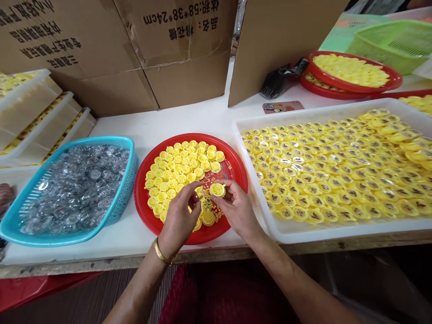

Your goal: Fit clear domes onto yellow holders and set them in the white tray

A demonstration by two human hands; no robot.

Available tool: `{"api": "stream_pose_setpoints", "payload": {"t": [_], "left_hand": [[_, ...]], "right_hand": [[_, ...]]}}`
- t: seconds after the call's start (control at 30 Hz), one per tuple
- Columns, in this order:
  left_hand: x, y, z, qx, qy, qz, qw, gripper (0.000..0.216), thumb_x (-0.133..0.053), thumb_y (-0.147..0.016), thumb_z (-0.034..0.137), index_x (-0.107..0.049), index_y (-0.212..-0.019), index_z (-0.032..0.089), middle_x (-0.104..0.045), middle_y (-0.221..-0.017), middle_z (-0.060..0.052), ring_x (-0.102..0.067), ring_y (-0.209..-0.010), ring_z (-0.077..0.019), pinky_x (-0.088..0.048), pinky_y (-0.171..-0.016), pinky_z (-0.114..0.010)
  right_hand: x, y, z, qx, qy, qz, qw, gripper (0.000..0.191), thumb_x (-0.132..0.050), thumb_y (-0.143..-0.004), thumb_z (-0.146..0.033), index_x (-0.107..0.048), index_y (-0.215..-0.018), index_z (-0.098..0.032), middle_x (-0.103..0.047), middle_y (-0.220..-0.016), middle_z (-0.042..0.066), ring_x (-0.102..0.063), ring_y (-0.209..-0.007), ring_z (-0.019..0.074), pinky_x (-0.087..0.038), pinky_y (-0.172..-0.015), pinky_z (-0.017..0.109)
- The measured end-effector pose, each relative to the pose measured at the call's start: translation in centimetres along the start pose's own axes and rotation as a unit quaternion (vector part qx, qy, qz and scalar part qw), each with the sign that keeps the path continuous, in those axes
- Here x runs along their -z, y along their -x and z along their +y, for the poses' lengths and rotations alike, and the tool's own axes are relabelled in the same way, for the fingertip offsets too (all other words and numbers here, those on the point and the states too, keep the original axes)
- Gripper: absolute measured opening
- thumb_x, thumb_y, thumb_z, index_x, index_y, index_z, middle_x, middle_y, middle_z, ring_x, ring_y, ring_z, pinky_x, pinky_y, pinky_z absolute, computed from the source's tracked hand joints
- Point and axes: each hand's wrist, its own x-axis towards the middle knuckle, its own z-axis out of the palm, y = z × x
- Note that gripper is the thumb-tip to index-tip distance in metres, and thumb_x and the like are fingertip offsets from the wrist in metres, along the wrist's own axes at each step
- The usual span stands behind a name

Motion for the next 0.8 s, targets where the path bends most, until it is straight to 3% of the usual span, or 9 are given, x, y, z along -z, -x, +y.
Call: {"api": "stream_pose_setpoints", "payload": {"t": [0.23, 0.43, 0.57, 0.67, 0.8], "left_hand": [[-0.5, -0.1, 0.7, 0.010, 0.044, 0.007, 0.999, 0.043, -0.059, -0.073, 0.007, -0.061, -0.113, 0.025, -0.062, -0.078, 0.000, -0.058, -0.071, -0.0146, -0.043, -0.071, -0.026], [-0.4, -0.5, 0.1, 0.035, 0.077, 0.032, 0.996, 0.015, -0.064, -0.076, 0.018, -0.073, -0.088, 0.022, -0.064, -0.076, -0.004, -0.057, -0.066, -0.0160, -0.043, -0.065, -0.027], [-0.5, -0.3, -0.5, 0.036, 0.024, -0.018, 0.999, 0.026, -0.058, -0.079, 0.020, -0.072, -0.100, 0.024, -0.063, -0.075, -0.004, -0.058, -0.068, -0.0178, -0.044, -0.065, -0.028], [-0.8, -0.3, -0.8, 0.084, 0.020, -0.039, 0.995, 0.034, -0.060, -0.077, 0.022, -0.064, -0.111, 0.024, -0.066, -0.076, -0.002, -0.061, -0.067, -0.0181, -0.046, -0.067, -0.030], [-0.9, -0.9, -0.7, 0.132, 0.068, -0.032, 0.988, 0.034, -0.069, -0.070, 0.033, -0.061, -0.101, 0.022, -0.066, -0.073, 0.000, -0.063, -0.066, -0.0178, -0.048, -0.065, -0.029]], "right_hand": [[-1.0, 0.0, -0.3, -0.005, -0.064, -0.032, 0.997, 0.030, -0.068, -0.076, -0.032, -0.053, -0.101, -0.023, -0.068, -0.095, 0.003, -0.067, -0.089, 0.0183, -0.054, -0.081, 0.032], [-0.9, 0.0, -0.3, -0.007, -0.058, -0.022, 0.998, 0.032, -0.067, -0.076, -0.036, -0.053, -0.101, -0.023, -0.067, -0.093, 0.004, -0.066, -0.087, 0.0190, -0.055, -0.080, 0.034], [-0.8, 0.0, -0.2, -0.010, -0.042, 0.008, 0.999, 0.034, -0.067, -0.075, -0.035, -0.052, -0.102, -0.023, -0.066, -0.096, 0.004, -0.066, -0.086, 0.0183, -0.055, -0.078, 0.032], [-0.8, 0.0, -0.3, -0.013, -0.006, -0.002, 1.000, 0.030, -0.065, -0.076, -0.032, -0.053, -0.102, -0.022, -0.066, -0.091, 0.003, -0.065, -0.082, 0.0178, -0.054, -0.075, 0.031], [-0.6, -0.1, -0.5, -0.007, 0.016, 0.002, 1.000, 0.026, -0.065, -0.074, -0.027, -0.053, -0.097, -0.022, -0.065, -0.087, 0.001, -0.064, -0.077, 0.0166, -0.053, -0.071, 0.029]]}}
